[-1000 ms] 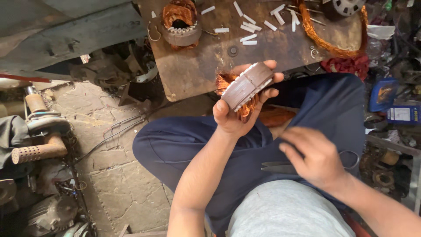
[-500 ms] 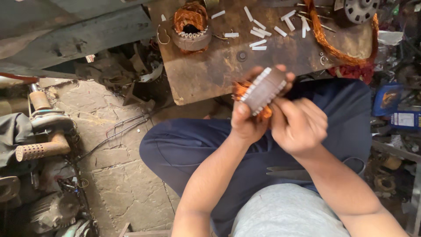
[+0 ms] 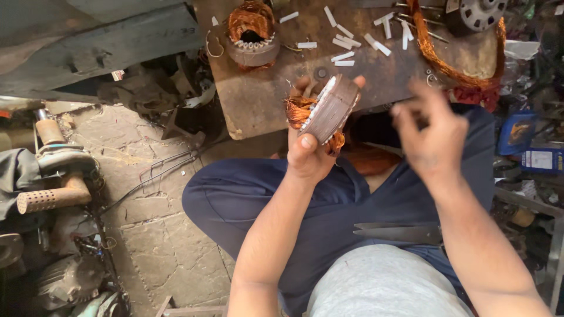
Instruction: The person is repairing a motor stator by hand. They use a metal tool to press white insulating spacers into the slots of the stator core and then use scissors to trim excess copper wire.
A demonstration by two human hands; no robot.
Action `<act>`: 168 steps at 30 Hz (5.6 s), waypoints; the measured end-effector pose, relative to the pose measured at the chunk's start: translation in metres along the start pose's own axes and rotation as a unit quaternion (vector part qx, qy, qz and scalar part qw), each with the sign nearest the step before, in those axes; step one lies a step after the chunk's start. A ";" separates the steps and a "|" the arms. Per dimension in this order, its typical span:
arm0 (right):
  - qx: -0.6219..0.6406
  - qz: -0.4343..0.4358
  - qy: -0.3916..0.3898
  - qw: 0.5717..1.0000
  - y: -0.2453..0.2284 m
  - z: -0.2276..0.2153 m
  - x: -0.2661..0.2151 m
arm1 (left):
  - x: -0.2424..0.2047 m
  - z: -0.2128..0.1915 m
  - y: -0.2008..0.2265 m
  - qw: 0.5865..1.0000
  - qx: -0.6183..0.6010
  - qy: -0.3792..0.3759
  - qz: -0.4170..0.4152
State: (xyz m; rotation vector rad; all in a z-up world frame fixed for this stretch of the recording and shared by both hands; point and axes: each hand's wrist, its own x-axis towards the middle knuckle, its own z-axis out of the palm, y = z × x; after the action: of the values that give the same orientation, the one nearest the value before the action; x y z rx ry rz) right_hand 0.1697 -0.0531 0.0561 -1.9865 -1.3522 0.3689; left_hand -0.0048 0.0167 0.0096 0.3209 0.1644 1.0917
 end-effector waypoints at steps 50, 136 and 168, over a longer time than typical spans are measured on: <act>-0.258 -0.212 0.014 0.943 -0.090 -0.025 -0.052 | -0.010 0.021 -0.010 0.994 -0.072 -0.054 -0.066; -0.021 -0.272 0.116 0.955 -0.021 -0.016 -0.060 | -0.014 0.002 -0.029 0.999 0.006 -0.013 -0.034; -0.113 -0.129 -0.212 0.962 0.006 -0.059 -0.151 | -0.017 0.003 -0.027 0.995 -0.009 -0.089 -0.050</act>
State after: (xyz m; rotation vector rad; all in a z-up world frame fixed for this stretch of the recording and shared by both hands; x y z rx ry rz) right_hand 0.1449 -0.2129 0.0720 -1.9446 -1.9764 0.5585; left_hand 0.0113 -0.0107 0.0033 0.3886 0.0125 0.9596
